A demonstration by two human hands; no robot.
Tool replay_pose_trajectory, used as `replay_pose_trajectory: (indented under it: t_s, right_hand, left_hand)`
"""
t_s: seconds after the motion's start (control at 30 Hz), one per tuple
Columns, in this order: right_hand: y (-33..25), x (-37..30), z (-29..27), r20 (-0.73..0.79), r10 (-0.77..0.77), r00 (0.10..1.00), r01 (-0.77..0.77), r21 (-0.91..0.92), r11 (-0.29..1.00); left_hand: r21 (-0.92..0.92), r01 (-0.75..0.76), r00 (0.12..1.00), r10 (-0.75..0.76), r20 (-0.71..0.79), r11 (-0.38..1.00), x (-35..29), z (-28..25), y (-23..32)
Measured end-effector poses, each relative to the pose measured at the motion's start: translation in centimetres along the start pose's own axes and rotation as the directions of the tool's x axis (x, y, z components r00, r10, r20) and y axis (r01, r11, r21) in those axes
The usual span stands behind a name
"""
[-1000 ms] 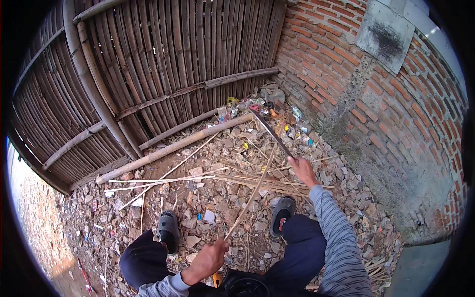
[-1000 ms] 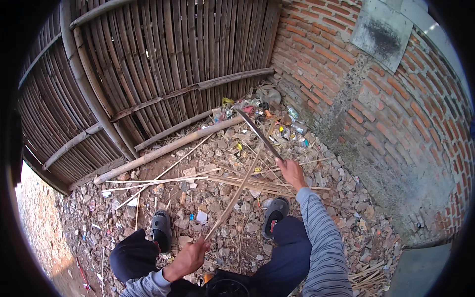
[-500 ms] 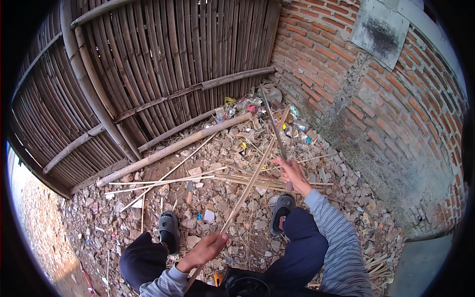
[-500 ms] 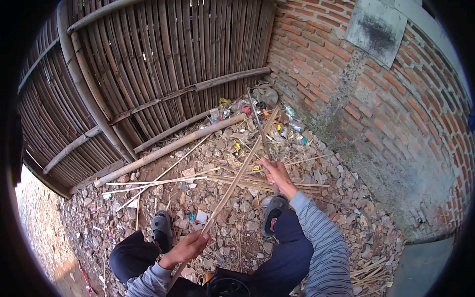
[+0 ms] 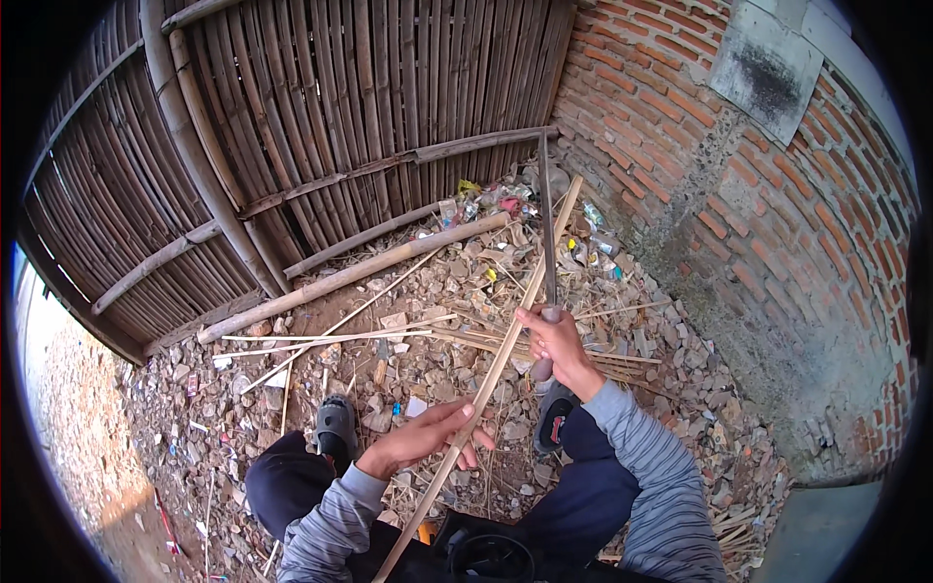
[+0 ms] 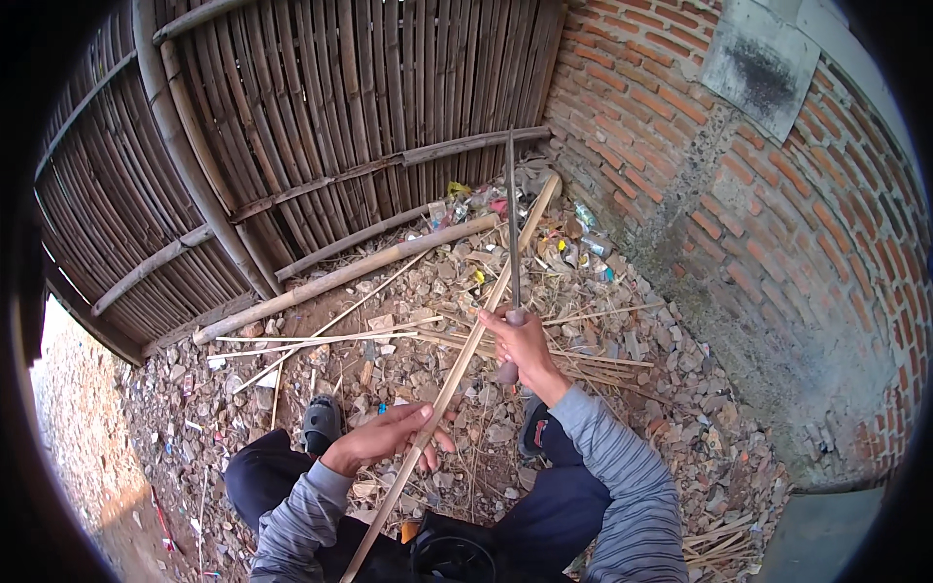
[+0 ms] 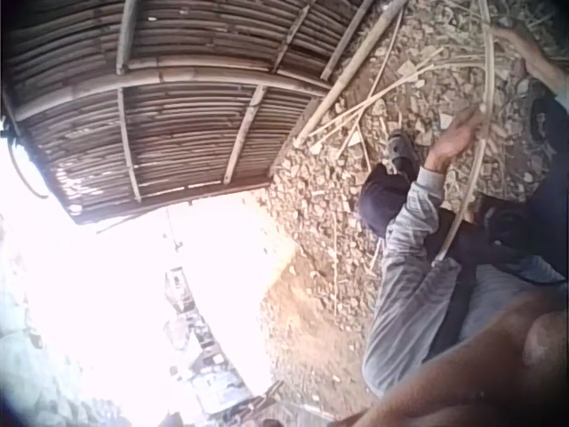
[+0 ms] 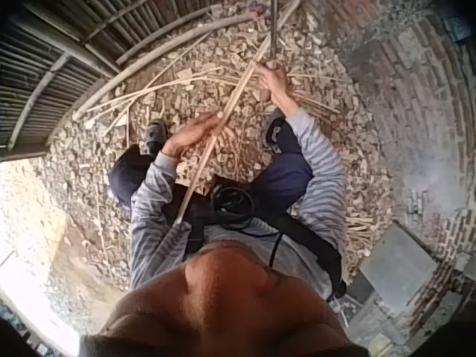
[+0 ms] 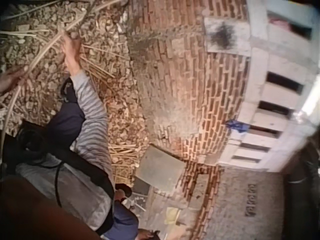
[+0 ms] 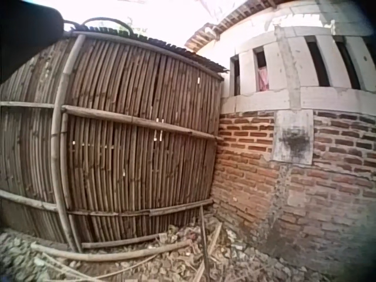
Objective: The person splits, shaves, and trims bamboo strips using a machete.
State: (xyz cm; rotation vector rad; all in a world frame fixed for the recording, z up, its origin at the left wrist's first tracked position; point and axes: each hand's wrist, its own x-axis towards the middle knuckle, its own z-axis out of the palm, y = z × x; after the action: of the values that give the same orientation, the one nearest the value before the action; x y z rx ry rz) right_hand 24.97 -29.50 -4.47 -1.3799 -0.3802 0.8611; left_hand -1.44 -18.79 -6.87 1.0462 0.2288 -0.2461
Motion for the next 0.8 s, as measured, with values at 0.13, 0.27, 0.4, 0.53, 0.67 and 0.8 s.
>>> replay_pose_trajectory:
  t_s: [0.13, 0.27, 0.4, 0.53, 0.67, 0.8]
  right_hand:
    - [1.9, 1.4, -1.8, 0.107, -0.276, 0.955, 0.296, -0.367, 0.882]
    - [1.1, -0.8, -1.6, 0.390, -0.405, 0.827, 0.534, -0.771, 0.348]
    - [3.4, -2.3, -0.7, 0.581, -0.339, 0.740, 0.634, -0.770, 0.066]
    - [4.3, -1.9, -0.5, 0.599, -0.335, 0.727, 0.648, -0.760, 0.048]
    - [4.0, 0.9, -2.0, 0.662, -0.438, 0.608, 0.732, -0.681, -0.013]
    - [3.8, 1.7, -1.6, 0.632, -0.338, 0.697, 0.669, -0.743, -0.011]
  left_hand:
    - [0.036, -0.076, 0.990, 0.080, -0.119, 0.996, 1.0, -0.1, -2.1]
    - [-0.109, -0.182, 0.947, 0.144, -0.286, 0.977, 0.4, -1.2, -2.7]
    - [0.432, -0.194, 0.782, 0.404, -0.474, 0.881, 0.6, -1.3, -3.1]
    - [0.709, -0.070, 0.654, 0.569, -0.499, 0.702, -0.2, 0.2, -2.5]
    - [0.805, -0.064, 0.630, 0.649, -0.426, 0.590, -0.5, 1.6, -1.8]
    - [0.856, -0.007, 0.631, 0.666, -0.397, 0.517, -1.0, 0.9, -1.7]
